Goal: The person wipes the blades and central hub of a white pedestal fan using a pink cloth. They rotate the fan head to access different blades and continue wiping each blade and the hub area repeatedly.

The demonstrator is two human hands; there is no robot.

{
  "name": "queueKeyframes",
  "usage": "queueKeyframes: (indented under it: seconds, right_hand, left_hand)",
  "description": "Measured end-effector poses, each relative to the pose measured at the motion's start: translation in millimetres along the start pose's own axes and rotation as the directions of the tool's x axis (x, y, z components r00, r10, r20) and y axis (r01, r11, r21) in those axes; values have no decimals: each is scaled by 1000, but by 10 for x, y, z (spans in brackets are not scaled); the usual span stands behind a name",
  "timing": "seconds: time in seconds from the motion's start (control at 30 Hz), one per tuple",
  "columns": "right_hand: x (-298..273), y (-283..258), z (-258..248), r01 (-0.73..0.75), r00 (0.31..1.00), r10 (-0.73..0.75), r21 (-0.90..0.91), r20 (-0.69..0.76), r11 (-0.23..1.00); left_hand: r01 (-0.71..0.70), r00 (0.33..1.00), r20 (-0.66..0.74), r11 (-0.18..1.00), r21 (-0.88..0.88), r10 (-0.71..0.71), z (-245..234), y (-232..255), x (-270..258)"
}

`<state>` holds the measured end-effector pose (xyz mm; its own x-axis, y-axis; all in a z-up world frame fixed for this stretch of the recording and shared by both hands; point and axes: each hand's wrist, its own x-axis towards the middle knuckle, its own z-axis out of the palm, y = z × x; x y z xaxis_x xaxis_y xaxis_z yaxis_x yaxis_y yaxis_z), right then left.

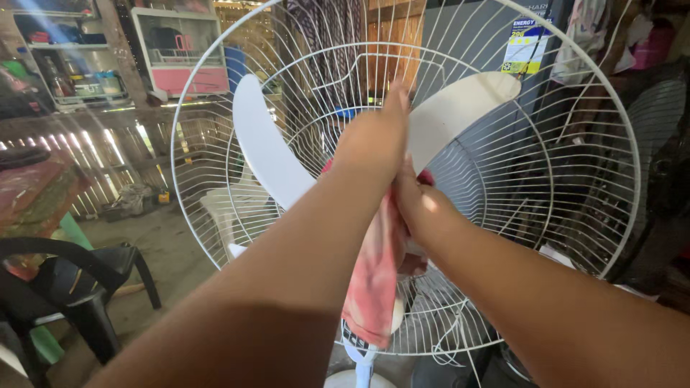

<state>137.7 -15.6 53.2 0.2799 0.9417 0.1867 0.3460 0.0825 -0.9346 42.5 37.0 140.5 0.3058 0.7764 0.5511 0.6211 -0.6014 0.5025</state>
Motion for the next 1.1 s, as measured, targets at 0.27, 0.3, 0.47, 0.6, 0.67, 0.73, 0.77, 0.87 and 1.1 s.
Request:
queueKeyframes:
  seconds: [0.27,0.3,0.47,0.6,0.67,0.73,0.77,0.87,1.1]
  right_hand:
    - [56,-62,61,66,998,-66,36,8,997]
    - [23,-41,47,69,998,-69,45,3,997]
    - [-51,-37,43,-35,999,35,28,20,999]
    - [49,-76,24,-46,998,43,-53,-53,998]
    - [98,-33,26,44,992,-63,-167,-111,985]
    - [115,21,32,45,998,-48,-94,-37,995]
    - [103,39,44,43,999,-43,-59,4,997]
    - [143,-23,67,115,989,-108,-71,97,991]
    - [22,-84,54,67,997,-63,-87,45,994]
  left_hand:
    - [33,995,-78,937,-349,-64,-49,180,-189]
    - [-97,981,-185,975,-198,60,-4,85,-291]
    - [-140,926,-377,940,-312,13,235,-380,-609]
    - [-286,817,-553,947,-146,161,149,-500,-973]
    - [-315,804,-555,944,-95,213,18,-570,-1196]
    - [-357,811,-525,929,-94,258,-76,-572,-1276]
    - [-264,861,-454,965,-11,230,-106,-570,-1294]
    - [-30,956,-292,999,-22,22,-57,-415,-900]
    - [-236,929,-338,944,-232,149,259,-731,-975]
